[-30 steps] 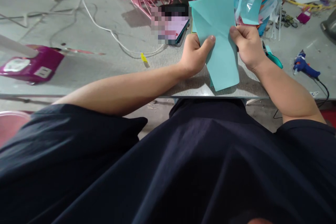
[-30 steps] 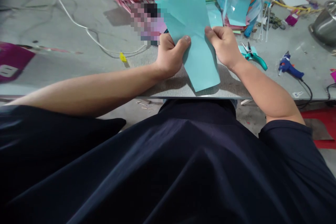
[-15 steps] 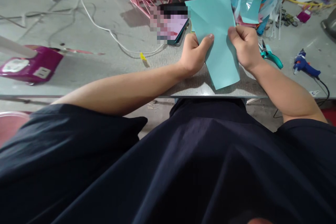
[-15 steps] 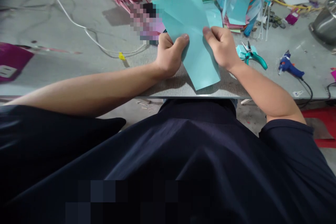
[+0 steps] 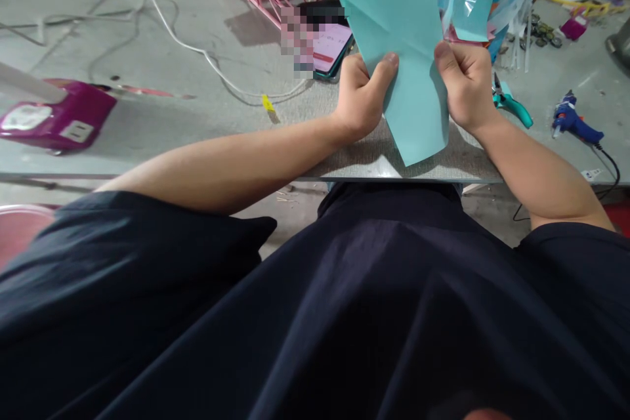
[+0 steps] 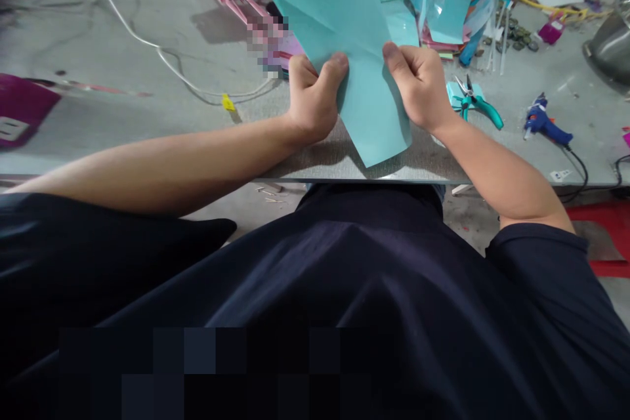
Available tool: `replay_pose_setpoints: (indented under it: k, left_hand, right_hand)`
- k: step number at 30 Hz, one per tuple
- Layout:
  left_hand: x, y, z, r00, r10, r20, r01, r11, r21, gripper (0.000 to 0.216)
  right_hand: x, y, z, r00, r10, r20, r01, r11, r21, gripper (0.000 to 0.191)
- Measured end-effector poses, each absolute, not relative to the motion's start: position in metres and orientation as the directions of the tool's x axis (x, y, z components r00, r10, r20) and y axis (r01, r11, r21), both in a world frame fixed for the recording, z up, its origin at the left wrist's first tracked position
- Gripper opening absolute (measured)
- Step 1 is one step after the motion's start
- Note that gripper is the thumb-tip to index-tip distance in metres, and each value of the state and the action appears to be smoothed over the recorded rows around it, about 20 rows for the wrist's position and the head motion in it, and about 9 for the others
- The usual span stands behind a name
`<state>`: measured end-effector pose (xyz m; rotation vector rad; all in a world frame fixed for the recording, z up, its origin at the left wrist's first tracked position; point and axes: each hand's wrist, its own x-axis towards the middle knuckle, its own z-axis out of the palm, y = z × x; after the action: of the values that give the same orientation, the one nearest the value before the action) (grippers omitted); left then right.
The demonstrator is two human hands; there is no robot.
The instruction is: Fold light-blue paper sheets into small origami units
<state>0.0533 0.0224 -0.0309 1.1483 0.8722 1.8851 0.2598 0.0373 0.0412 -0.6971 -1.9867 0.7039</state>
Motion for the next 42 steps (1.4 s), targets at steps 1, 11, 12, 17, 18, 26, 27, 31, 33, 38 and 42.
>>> replay_pose_setpoints:
  k: [1,11,12,17,18,26,27,31,33,38,42]
  left_hand:
    - [0.055,0.017,-0.024,-0.338,0.861,0.381,-0.268,-0.476,0.838,0.060]
    - [0.066,-0.020,0.025,-0.469,0.843,0.263,-0.368,-0.457,0.810,0.080]
    - [0.065,-0.018,0.023,-0.478,0.838,0.263,-0.367,-0.463,0.807,0.080]
    - [0.061,-0.006,0.006,-0.455,0.835,0.309,-0.359,-0.489,0.795,0.077]
    - [0.061,-0.004,0.003,-0.462,0.827,0.321,-0.341,-0.500,0.796,0.075]
    - [0.051,0.019,-0.024,-0.429,0.794,0.430,-0.253,-0.563,0.787,0.044]
    - [0.049,0.023,-0.028,-0.416,0.787,0.456,-0.244,-0.579,0.778,0.042]
    - [0.045,0.030,-0.038,-0.384,0.788,0.481,-0.224,-0.585,0.779,0.039]
    - [0.045,0.030,-0.039,-0.376,0.819,0.434,-0.220,-0.534,0.817,0.037]
    - [0.044,0.032,-0.042,-0.347,0.851,0.393,-0.237,-0.486,0.842,0.039]
    - [0.037,0.052,-0.051,-0.210,0.878,0.429,-0.303,-0.476,0.825,0.079]
  right_hand:
    - [0.259,0.038,0.043,-0.450,0.704,0.550,0.196,0.679,-0.708,0.104]
    - [0.254,0.032,0.043,-0.524,0.782,0.337,0.084,0.441,-0.893,0.092]
    - [0.254,0.032,0.042,-0.528,0.783,0.328,0.085,0.433,-0.897,0.091]
    - [0.253,0.031,0.036,-0.523,0.767,0.371,0.140,0.507,-0.850,0.085]
    - [0.252,0.029,0.037,-0.511,0.776,0.369,0.148,0.503,-0.852,0.081]
    - [0.248,0.013,0.050,-0.436,0.846,0.307,0.120,0.393,-0.912,0.080]
    - [0.248,0.013,0.050,-0.442,0.839,0.317,0.107,0.400,-0.910,0.080]
    - [0.250,0.016,0.047,-0.456,0.815,0.356,0.066,0.431,-0.900,0.078]
    - [0.251,0.017,0.046,-0.446,0.816,0.369,0.060,0.438,-0.897,0.076]
    - [0.251,0.018,0.048,-0.468,0.817,0.338,0.113,0.434,-0.894,0.070]
    - [0.252,0.017,0.050,-0.430,0.833,0.348,0.140,0.442,-0.886,0.077]
